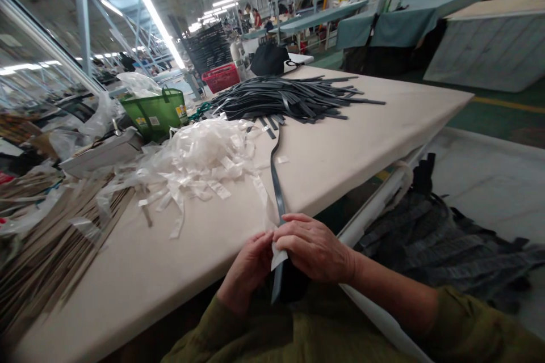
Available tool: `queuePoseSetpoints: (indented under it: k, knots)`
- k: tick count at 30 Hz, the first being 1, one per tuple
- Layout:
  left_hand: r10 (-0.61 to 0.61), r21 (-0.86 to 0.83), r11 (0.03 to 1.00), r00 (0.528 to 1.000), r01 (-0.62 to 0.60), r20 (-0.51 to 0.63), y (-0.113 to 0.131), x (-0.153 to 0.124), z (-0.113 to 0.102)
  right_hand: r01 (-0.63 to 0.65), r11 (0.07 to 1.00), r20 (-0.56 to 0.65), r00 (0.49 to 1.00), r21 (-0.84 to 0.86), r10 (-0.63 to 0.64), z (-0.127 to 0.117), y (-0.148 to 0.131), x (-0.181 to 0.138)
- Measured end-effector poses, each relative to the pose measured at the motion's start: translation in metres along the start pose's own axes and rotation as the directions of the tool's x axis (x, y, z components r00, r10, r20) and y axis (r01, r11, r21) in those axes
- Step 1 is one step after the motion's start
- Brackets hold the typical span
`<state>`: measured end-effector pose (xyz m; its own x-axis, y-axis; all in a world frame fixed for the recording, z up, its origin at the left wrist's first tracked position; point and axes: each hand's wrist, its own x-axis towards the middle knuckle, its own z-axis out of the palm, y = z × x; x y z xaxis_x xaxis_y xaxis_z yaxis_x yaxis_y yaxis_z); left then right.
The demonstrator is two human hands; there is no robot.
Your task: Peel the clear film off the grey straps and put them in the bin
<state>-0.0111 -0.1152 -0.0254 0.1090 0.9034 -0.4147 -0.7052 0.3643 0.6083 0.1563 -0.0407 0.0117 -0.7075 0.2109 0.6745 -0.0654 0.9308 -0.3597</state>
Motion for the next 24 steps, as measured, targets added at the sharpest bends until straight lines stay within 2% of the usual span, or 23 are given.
queuePoseSetpoints:
  k: [2,3,6,7,8,9,11,14,16,18,20,22,24]
  knots:
    - [-0.034,0.076,0.997,0.999,0.034,-0.001,0.0,-0.003,0.0,-0.118,0.989,-0.16,0.978,0.092,0.132,-0.012,0.003,-0.007]
    - [-0.039,0.109,0.993,0.999,0.039,-0.002,0.0,-0.004,0.001,-0.192,0.97,-0.259,0.939,0.148,0.225,-0.019,0.005,-0.011]
    - [-0.035,0.123,0.992,0.999,0.038,-0.027,-0.005,-0.003,0.002,-0.373,0.885,-0.494,0.735,0.277,0.465,-0.041,0.015,-0.021]
    - [-0.044,0.107,0.993,0.999,0.047,-0.032,-0.007,-0.001,0.003,-0.416,0.866,-0.534,0.683,0.277,0.498,-0.046,0.017,-0.024]
    - [-0.064,0.084,0.994,0.998,0.066,-0.027,-0.01,0.001,0.003,-0.446,0.859,-0.553,0.662,0.252,0.506,-0.049,0.019,-0.026]
    - [-0.095,0.062,0.994,0.995,0.095,-0.007,-0.013,0.003,0.003,-0.459,0.862,-0.548,0.673,0.215,0.496,-0.049,0.019,-0.028]
    - [-0.161,0.023,0.987,0.985,0.16,0.065,-0.019,0.005,0.006,-0.43,0.892,-0.484,0.757,0.137,0.439,-0.043,0.016,-0.031]
    - [-0.223,-0.032,0.973,0.965,0.23,0.136,-0.025,0.003,0.015,-0.268,0.963,-0.318,0.912,0.021,0.26,-0.023,0.008,-0.031]
    - [-0.219,-0.076,0.971,0.969,0.229,0.116,-0.026,-0.001,0.021,-0.158,0.986,-0.201,0.969,-0.058,0.143,-0.012,0.003,-0.031]
    - [-0.174,-0.105,0.978,0.983,0.18,0.065,-0.024,-0.005,0.024,-0.09,0.991,-0.1,0.992,-0.102,0.08,-0.004,0.0,-0.03]
    - [-0.12,-0.067,0.99,0.992,0.122,0.026,-0.022,-0.008,0.023,-0.056,0.993,-0.051,0.997,-0.102,0.051,-0.002,0.0,-0.031]
    - [-0.083,0.01,0.996,0.997,0.083,-0.008,-0.019,-0.01,0.02,-0.068,0.996,-0.067,0.996,-0.066,0.063,-0.002,0.0,-0.031]
    - [-0.038,0.056,0.998,0.998,0.041,-0.054,-0.016,-0.01,0.016,-0.136,0.991,-0.16,0.978,-0.001,0.134,-0.004,0.0,-0.031]
